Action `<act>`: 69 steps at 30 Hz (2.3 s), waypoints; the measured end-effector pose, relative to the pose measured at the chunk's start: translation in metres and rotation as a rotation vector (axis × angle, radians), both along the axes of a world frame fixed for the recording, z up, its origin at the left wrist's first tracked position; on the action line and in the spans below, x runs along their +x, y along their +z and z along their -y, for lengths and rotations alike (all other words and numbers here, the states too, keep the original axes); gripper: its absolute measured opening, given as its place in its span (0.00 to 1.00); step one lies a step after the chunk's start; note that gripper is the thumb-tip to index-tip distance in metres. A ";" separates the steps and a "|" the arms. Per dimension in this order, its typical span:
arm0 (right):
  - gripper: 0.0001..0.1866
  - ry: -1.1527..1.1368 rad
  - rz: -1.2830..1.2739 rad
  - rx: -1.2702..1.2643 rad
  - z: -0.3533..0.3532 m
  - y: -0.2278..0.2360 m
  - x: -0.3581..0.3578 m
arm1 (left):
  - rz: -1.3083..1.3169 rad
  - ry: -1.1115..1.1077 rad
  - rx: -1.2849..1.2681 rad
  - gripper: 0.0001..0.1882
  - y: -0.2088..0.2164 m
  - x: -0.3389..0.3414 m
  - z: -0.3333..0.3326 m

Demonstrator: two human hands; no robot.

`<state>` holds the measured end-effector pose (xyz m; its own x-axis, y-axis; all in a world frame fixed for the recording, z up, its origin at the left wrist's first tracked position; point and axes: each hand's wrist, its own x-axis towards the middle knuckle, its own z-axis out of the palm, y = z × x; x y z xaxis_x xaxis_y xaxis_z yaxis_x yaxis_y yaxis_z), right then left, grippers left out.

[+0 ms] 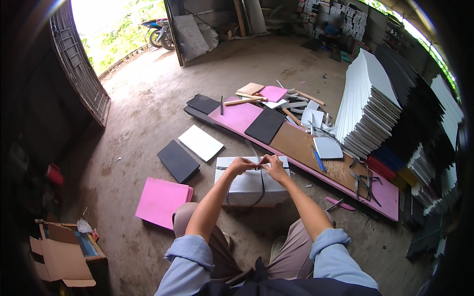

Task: The person sits on the floor and ties a stack of notebooks with a black string, then uses a utility knife to cut the excess string. They carry the bound stack to a shelf and place it among other stacks. Afterwards, they gather various colored paper scraps and trimmings from the floor and put them into a white sack.

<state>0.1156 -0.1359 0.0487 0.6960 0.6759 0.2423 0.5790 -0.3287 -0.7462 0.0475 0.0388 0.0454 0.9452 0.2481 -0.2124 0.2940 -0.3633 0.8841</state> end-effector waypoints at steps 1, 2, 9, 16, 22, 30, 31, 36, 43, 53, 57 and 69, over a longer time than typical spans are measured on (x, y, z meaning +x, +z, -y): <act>0.05 0.008 -0.039 0.002 -0.005 -0.001 0.000 | 0.141 0.023 0.158 0.18 -0.004 0.000 -0.001; 0.06 -0.058 0.000 -0.072 0.008 -0.009 0.008 | 0.043 0.022 0.195 0.16 0.012 0.004 0.022; 0.04 -0.192 0.221 -0.137 0.001 -0.003 0.002 | 0.215 0.085 0.533 0.13 0.033 -0.009 0.054; 0.10 -0.099 -0.085 -0.005 -0.002 0.014 0.005 | 0.072 0.200 -0.469 0.19 0.009 -0.005 0.034; 0.19 -0.138 -0.401 0.077 0.012 -0.020 0.027 | 0.090 0.184 -0.378 0.18 0.018 0.006 0.053; 0.17 -0.126 -0.236 -0.173 0.003 0.017 0.019 | 0.162 0.180 -0.225 0.19 0.008 0.002 0.037; 0.17 -0.132 -0.222 -0.151 0.004 0.019 0.023 | 0.138 0.165 -0.159 0.18 0.009 0.003 0.037; 0.14 -0.093 -0.508 0.074 0.022 0.034 0.043 | 0.173 0.141 0.014 0.16 0.019 0.008 0.049; 0.12 -0.325 -0.645 0.350 0.060 0.063 0.054 | 0.110 0.136 0.047 0.15 0.018 0.005 0.040; 0.17 -0.502 0.001 0.295 0.088 0.029 0.091 | 0.159 0.142 -0.067 0.15 0.008 0.015 0.038; 0.24 -0.069 0.378 -0.283 0.029 0.030 0.018 | 0.108 0.167 -0.095 0.16 0.002 0.014 0.034; 0.10 -0.215 -0.664 0.257 -0.012 0.003 0.011 | 0.272 0.164 0.368 0.20 0.009 -0.008 0.045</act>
<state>0.1264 -0.1235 0.0521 0.8615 0.4870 -0.1435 -0.0784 -0.1516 -0.9853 0.0395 -0.0065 0.0549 0.8965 0.4103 0.1672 0.1492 -0.6348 0.7581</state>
